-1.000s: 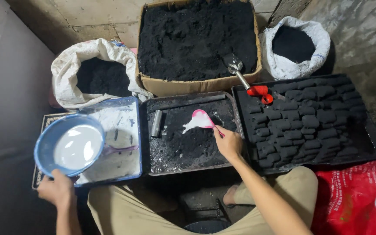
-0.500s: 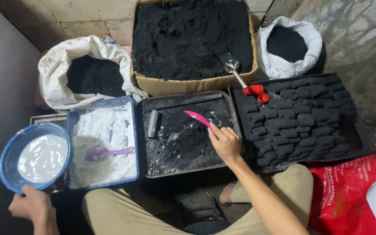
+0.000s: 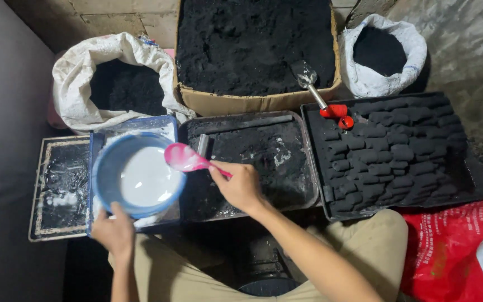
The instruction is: The person scoops a white liquid from a blue bowl using a pink spoon and pours it onto a tray of black powder. They then use both hands to mix the liquid into the powder, kneading and pressing the mixture to combine the ingredients.
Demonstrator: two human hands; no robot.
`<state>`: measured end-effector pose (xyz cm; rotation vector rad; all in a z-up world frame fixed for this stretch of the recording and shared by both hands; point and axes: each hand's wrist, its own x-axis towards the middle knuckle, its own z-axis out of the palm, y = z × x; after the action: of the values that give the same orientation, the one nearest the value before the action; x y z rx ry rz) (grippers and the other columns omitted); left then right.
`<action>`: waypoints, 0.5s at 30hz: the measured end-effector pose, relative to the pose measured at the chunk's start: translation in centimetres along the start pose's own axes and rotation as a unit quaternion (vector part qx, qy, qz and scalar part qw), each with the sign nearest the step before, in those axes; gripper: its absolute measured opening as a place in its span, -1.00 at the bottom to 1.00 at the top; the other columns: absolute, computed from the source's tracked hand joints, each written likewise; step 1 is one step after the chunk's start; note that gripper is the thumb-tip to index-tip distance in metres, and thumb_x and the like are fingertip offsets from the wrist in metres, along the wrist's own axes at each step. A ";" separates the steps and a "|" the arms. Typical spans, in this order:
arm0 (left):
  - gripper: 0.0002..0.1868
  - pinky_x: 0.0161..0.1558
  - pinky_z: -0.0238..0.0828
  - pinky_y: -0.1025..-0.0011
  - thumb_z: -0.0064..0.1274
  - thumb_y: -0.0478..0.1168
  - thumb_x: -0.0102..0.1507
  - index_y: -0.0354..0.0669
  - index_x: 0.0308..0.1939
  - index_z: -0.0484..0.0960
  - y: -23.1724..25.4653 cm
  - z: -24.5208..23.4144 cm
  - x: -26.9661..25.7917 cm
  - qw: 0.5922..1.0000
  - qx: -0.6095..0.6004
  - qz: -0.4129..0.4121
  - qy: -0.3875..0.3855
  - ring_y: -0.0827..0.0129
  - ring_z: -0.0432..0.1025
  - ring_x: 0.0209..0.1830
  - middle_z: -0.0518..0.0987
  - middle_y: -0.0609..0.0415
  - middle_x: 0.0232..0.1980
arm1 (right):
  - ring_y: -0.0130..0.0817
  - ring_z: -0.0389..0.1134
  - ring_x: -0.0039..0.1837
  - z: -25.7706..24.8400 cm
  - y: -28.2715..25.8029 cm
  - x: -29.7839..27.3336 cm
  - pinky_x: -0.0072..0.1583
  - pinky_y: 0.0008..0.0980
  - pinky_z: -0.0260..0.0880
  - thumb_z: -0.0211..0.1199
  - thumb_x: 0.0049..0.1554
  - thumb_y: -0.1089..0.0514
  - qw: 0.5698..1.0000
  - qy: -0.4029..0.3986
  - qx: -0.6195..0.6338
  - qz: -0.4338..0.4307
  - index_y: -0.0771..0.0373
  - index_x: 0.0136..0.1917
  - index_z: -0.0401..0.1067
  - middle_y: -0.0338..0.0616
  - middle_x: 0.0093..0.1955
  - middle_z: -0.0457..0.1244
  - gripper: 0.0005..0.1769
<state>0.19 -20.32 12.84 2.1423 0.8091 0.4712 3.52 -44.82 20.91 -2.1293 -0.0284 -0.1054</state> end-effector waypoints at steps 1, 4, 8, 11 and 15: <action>-0.69 -0.36 0.07 0.19 -0.29 -0.16 0.15 -0.33 -0.54 0.43 -0.3 0.8 -0.3 1.000 0.026 0.009 -0.009 0.19 0.17 -0.57 0.38 -0.09 -0.60 | -0.48 0.26 -0.31 0.2 -0.2 0.0 -0.33 -0.54 0.26 0.06 -0.04 0.07 1.000 -0.011 -0.014 -0.008 0.19 -0.08 0.39 -0.17 -0.14 0.29 -0.72; -0.69 -0.44 -0.03 0.28 -0.29 -0.16 0.17 -0.24 -0.63 0.30 2.8 0.6 -2.6 0.998 0.003 -0.006 -0.055 0.29 0.10 -0.62 0.28 -0.01 -0.65 | -0.44 0.26 -0.31 0.9 0.0 -0.3 -0.30 -0.50 0.30 0.02 -0.02 0.04 0.997 -0.050 -0.064 -0.011 0.16 -0.05 0.38 -0.25 -0.32 0.27 -0.70; -0.62 -0.47 -0.02 0.29 -0.28 -0.15 0.16 -0.21 -0.73 0.15 4.5 1.3 -4.0 0.996 -0.004 -0.006 -0.089 0.39 0.00 -0.72 0.13 0.04 -0.81 | -0.40 0.17 -0.52 1.0 1.2 -0.6 -0.47 -0.43 0.18 0.00 0.01 0.01 0.980 -0.086 -0.175 -0.039 0.06 0.00 0.38 -0.25 -0.58 0.15 -0.70; -0.66 -0.44 0.04 0.33 -0.27 -0.18 0.17 -0.27 -0.67 0.31 4.2 2.0 -4.4 0.995 -0.021 0.036 -0.096 0.37 0.13 -0.63 0.30 0.04 -0.68 | -0.57 0.10 -0.56 0.5 2.6 -0.7 -0.51 -0.64 0.13 -0.01 0.03 0.07 0.977 -0.078 -0.181 -0.078 0.12 -0.01 0.37 -0.32 -0.59 0.14 -0.72; -0.64 -0.43 0.00 0.32 -0.28 -0.18 0.16 -0.26 -0.71 0.20 4.7 2.6 -4.5 0.994 -0.012 0.030 -0.104 0.34 0.05 -0.62 0.22 0.04 -0.72 | -0.48 0.12 -0.53 -1.1 3.5 -0.6 -0.48 -0.49 0.16 -0.04 0.02 0.00 0.974 -0.059 -0.215 -0.051 -0.01 0.01 0.38 -0.32 -0.61 0.11 -0.70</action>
<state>0.25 -27.11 14.60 2.1560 0.6199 0.2796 3.09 -47.61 18.46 -2.5648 -0.2025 -0.0477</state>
